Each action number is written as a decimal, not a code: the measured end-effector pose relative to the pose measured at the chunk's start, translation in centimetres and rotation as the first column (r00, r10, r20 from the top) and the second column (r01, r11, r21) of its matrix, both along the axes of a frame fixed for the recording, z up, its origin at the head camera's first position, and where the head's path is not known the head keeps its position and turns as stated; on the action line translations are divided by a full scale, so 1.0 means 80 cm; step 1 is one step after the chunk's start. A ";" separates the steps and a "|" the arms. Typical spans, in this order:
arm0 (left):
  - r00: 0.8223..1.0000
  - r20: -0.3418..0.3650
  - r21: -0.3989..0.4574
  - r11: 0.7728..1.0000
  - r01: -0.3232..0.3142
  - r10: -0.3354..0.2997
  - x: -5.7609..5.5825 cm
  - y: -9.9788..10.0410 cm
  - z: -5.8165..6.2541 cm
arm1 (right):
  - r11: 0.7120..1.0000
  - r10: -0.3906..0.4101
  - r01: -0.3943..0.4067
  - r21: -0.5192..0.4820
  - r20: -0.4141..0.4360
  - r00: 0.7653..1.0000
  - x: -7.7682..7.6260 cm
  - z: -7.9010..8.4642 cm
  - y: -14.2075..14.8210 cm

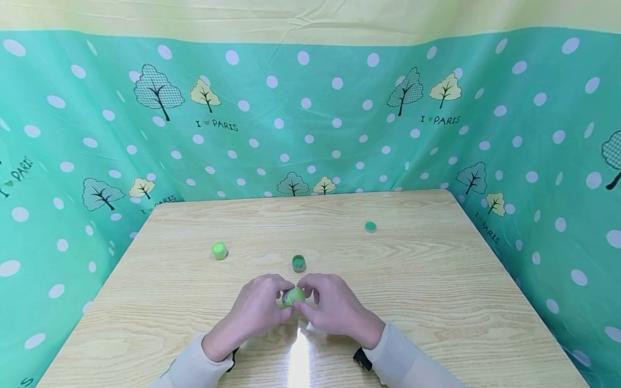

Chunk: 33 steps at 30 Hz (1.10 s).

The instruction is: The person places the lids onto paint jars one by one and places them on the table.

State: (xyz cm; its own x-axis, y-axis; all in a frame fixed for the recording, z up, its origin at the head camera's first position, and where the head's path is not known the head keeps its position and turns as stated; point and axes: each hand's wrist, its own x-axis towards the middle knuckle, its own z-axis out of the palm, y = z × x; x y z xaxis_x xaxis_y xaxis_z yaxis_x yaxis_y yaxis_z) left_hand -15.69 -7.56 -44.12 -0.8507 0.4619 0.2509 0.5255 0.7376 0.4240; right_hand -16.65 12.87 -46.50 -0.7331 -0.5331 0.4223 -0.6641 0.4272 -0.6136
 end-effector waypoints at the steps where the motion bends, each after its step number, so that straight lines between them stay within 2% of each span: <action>1: 1.000 0.000 0.000 1.000 -0.001 0.001 0.000 0.000 0.000 | 1.000 -0.003 0.003 0.000 -0.001 1.000 0.000 0.000 0.000; 12: 1.000 -0.006 0.007 1.000 -0.016 0.016 0.001 0.000 0.000 | 0.999 -0.050 0.050 -0.001 -0.016 0.999 0.000 -0.001 -0.002; 33: 1.000 -0.011 0.004 1.000 -0.024 0.024 0.001 0.001 0.001 | 0.990 -0.134 0.132 0.042 0.051 0.990 -0.001 0.000 0.001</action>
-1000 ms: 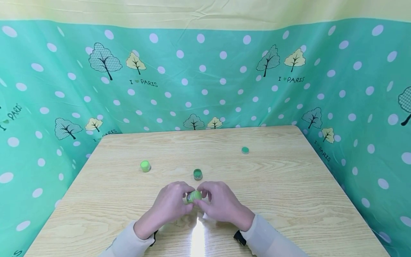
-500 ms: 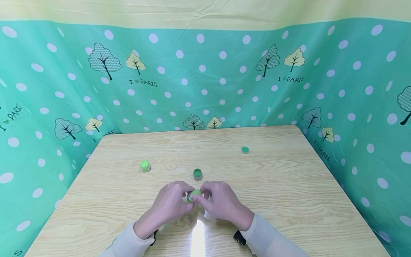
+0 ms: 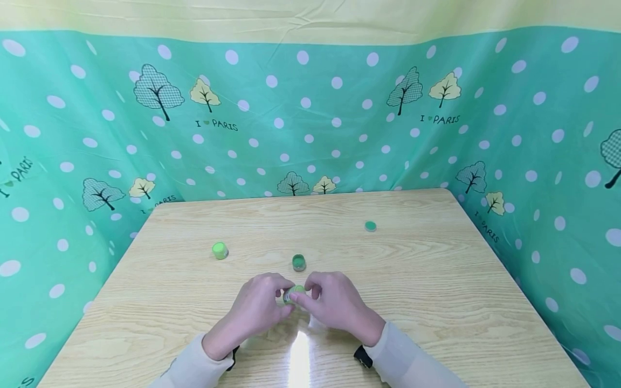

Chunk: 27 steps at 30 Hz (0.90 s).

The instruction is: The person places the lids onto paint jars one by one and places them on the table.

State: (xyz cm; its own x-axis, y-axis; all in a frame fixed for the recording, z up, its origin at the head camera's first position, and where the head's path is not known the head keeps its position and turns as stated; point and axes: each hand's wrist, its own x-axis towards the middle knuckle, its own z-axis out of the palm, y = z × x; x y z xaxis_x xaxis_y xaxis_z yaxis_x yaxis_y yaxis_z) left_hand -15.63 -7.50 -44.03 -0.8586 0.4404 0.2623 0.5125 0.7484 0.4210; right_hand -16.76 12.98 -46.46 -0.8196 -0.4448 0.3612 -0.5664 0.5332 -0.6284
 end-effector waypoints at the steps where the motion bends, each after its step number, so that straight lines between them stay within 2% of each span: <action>1: 1.000 -0.001 -0.003 1.000 -0.002 0.002 0.000 0.000 0.000 | 1.000 0.000 0.000 0.000 -0.002 1.000 0.000 0.000 0.001; 4: 1.000 -0.006 -0.011 1.000 -0.004 0.003 0.000 0.000 0.000 | 1.000 0.025 -0.025 -0.012 -0.014 1.000 -0.001 0.000 0.003; 11: 1.000 0.003 -0.001 1.000 0.004 -0.004 0.000 -0.001 0.001 | 0.991 0.123 -0.127 -0.037 -0.102 0.987 -0.001 -0.001 0.005; 17: 1.000 0.000 0.004 1.000 0.008 -0.008 -0.001 -0.001 0.000 | 0.982 0.168 -0.177 -0.067 -0.119 0.979 -0.002 -0.004 0.003; 27: 1.000 -0.004 0.010 1.000 0.022 -0.022 -0.001 -0.001 0.000 | 0.989 0.130 -0.136 -0.050 -0.116 0.985 -0.001 -0.003 0.000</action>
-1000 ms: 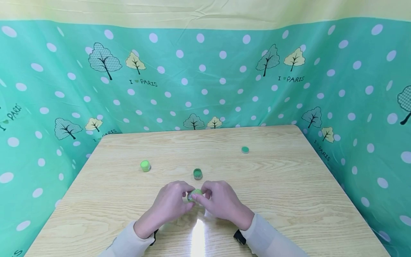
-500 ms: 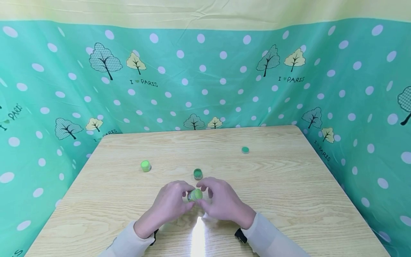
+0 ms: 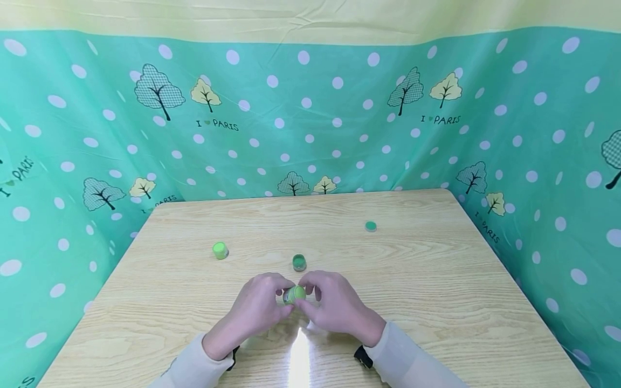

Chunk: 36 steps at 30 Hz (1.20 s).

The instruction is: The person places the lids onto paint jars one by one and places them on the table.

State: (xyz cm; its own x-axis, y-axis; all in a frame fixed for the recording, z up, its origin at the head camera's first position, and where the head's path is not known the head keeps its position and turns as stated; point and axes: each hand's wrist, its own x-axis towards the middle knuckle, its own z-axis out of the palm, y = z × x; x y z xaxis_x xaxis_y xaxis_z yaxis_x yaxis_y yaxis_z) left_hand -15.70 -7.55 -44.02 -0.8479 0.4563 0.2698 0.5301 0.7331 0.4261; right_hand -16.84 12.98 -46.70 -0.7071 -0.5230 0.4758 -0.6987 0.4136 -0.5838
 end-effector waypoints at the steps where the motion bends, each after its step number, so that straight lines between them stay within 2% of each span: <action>1: 1.000 0.001 0.000 1.000 0.001 -0.001 0.000 0.000 0.000 | 1.000 -0.006 0.006 0.003 -0.001 1.000 0.000 0.000 0.000; 13: 1.000 0.001 0.001 1.000 0.001 -0.001 0.000 0.000 -0.001 | 0.998 -0.057 0.057 0.026 -0.004 0.998 0.002 0.001 -0.002; 21: 1.000 0.010 0.001 1.000 -0.002 0.002 0.001 0.000 0.001 | 0.996 -0.080 0.079 0.027 0.033 0.996 0.002 0.002 -0.002; 30: 1.000 0.011 0.004 1.000 -0.005 0.005 0.001 0.001 0.000 | 0.994 -0.102 0.101 0.039 0.019 0.995 0.000 -0.001 -0.002; 36: 1.000 0.008 -0.001 1.000 -0.007 0.007 0.002 0.001 0.000 | 0.989 -0.137 0.134 0.054 0.049 0.989 0.000 0.001 0.000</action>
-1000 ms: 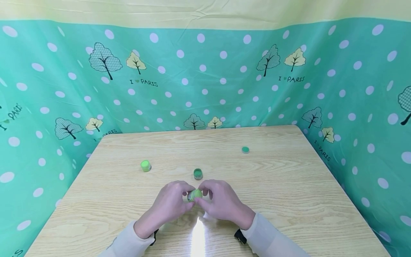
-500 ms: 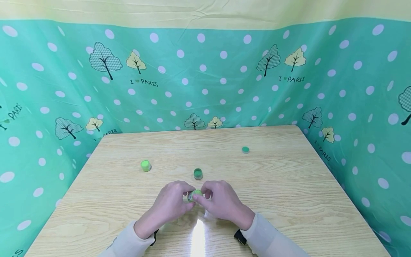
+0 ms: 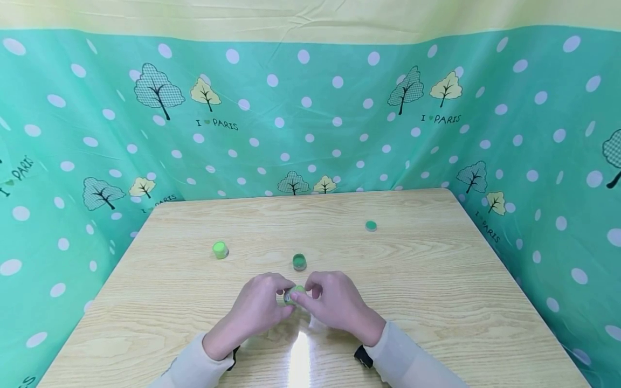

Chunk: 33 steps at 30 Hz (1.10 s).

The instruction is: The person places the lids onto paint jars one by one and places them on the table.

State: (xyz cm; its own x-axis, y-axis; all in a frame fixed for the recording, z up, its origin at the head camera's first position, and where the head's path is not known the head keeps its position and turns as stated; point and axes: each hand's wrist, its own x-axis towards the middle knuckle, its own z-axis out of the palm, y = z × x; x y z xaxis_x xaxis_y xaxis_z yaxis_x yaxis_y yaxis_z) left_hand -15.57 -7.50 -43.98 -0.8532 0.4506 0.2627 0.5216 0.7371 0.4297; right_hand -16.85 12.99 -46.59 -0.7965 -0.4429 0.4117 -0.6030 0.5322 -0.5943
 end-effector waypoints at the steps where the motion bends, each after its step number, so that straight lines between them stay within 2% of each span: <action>1: 1.000 0.001 -0.001 1.000 0.000 0.000 0.000 0.000 0.000 | 1.000 -0.003 0.003 0.003 0.001 1.000 0.000 0.000 0.000; 5: 1.000 -0.004 -0.007 1.000 -0.001 0.001 0.000 0.000 0.000 | 1.000 0.023 -0.023 -0.012 -0.004 1.000 -0.001 0.001 0.001; 12: 1.000 -0.013 -0.012 1.000 -0.006 0.006 0.000 0.000 0.000 | 0.990 0.129 -0.131 -0.059 -0.040 0.991 -0.001 0.001 0.002; 16: 1.000 -0.019 -0.017 1.000 -0.008 0.007 0.001 0.000 -0.001 | 0.984 0.159 -0.163 -0.074 -0.058 0.986 0.000 0.000 0.002; 22: 1.000 -0.016 -0.019 1.000 -0.005 0.005 0.001 0.001 -0.002 | 0.984 0.157 -0.162 -0.078 -0.065 0.985 0.000 -0.002 0.001; 33: 1.000 -0.016 -0.002 1.000 0.011 -0.011 0.001 0.001 -0.001 | 0.994 0.102 -0.104 -0.040 -0.049 0.994 0.000 -0.002 -0.001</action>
